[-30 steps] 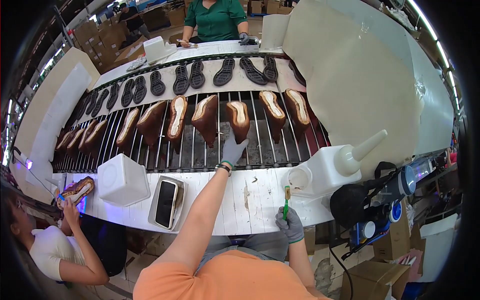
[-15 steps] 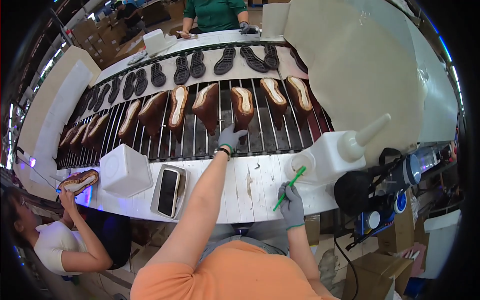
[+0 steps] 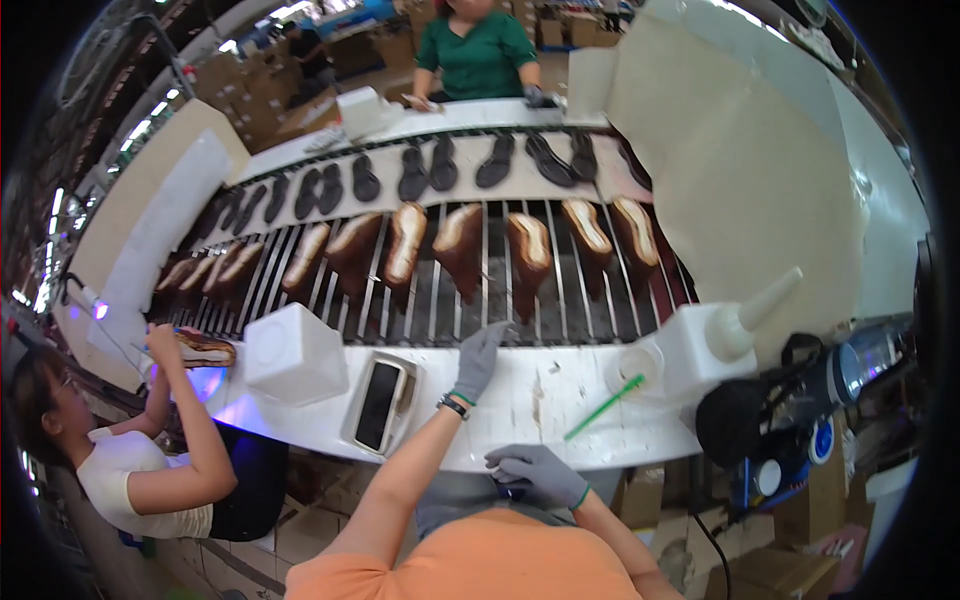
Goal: Applying glue with a brush to the edges of a shoe upper and placing it on a conveyor belt.
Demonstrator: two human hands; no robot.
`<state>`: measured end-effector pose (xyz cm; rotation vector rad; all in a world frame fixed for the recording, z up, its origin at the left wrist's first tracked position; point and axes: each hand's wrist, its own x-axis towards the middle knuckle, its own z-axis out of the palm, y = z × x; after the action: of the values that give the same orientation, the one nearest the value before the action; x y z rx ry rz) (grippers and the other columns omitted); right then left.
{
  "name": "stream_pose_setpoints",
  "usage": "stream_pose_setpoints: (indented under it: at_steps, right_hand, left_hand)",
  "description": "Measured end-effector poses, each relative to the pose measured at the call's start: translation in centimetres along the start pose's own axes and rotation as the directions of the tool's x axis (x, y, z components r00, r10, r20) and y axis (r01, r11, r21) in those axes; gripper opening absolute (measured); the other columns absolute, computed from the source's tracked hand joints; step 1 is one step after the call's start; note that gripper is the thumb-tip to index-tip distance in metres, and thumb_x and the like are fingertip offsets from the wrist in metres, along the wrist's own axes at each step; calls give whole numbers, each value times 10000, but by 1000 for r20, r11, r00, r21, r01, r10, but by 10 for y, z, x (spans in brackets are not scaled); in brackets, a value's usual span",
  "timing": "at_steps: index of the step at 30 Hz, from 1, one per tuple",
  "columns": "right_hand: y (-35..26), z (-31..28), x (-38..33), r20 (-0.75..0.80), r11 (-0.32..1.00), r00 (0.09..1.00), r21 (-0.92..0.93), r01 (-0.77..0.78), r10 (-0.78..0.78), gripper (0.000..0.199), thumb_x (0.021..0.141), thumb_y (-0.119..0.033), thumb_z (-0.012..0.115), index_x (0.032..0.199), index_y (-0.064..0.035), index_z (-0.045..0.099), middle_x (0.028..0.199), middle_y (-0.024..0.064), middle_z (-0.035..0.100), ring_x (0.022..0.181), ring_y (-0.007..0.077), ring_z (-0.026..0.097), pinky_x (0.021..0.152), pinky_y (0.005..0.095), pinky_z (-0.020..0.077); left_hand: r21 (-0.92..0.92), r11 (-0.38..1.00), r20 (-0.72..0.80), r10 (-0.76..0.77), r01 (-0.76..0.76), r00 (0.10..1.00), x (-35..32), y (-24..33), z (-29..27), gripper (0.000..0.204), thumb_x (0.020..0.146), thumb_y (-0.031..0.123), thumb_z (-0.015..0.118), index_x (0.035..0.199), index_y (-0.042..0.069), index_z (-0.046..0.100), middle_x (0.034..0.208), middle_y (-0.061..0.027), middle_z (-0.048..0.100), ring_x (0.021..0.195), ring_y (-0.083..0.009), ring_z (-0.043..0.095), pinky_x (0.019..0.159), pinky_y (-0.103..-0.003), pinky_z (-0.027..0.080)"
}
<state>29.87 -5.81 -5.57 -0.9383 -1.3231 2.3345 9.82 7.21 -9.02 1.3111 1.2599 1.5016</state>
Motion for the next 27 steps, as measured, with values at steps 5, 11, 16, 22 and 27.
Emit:
stream_pose_setpoints:
  at_steps: [5, 11, 16, 22, 27]
  right_hand:
    - [-5, 24, 29, 84, 839, 978, -502, 208, -192, 378, 930, -265, 629, 1243, -53, 649, 1202, 116, 674, 1110, 204, 619, 971, 337, 468]
    - [38, 59, 61, 498, 18, 838, -857, 514, -225, 595, 888, -316, 615, 1432, -129, 462, 1432, 141, 494, 1327, 319, 453, 1087, 553, 335]
    - [41, 60, 67, 357, -179, 883, -932, 315, -305, 760, 845, -175, 586, 1535, -151, 269, 1532, 174, 325, 1405, 388, 339, 1145, 584, 221]
    - [44, 57, 73, 393, -196, 833, -919, 342, -389, 703, 819, -108, 583, 1486, -148, 368, 1471, 171, 408, 1351, 380, 395, 1121, 583, 260]
    - [46, 52, 71, 386, -212, 818, -922, 324, -426, 711, 802, -116, 602, 1476, -147, 378, 1461, 160, 422, 1339, 377, 409, 1114, 583, 271]
  left_hand:
    - [427, 892, 166, 85, -150, 982, 34, 38, -37, 348, 971, 307, 571, 1167, 36, 663, 945, -163, 712, 857, -244, 688, 778, -353, 516]
    - [781, 613, 104, 62, -120, 993, 13, -4, -120, 501, 925, 454, 587, 1192, 36, 657, 989, -180, 706, 933, -377, 660, 814, -442, 523]
    - [775, 630, 9, 55, -42, 998, 6, 1, -112, 475, 917, 443, 594, 1171, 48, 666, 949, -152, 717, 894, -340, 672, 775, -435, 527]
    - [816, 577, -14, -11, 18, 1000, 5, 2, -114, 469, 915, 442, 599, 1162, 49, 667, 948, -137, 722, 880, -310, 677, 770, -416, 527]
    - [808, 589, 21, -4, -14, 1000, 13, 6, -106, 435, 916, 416, 607, 1160, 62, 670, 921, -137, 715, 853, -332, 673, 753, -417, 523]
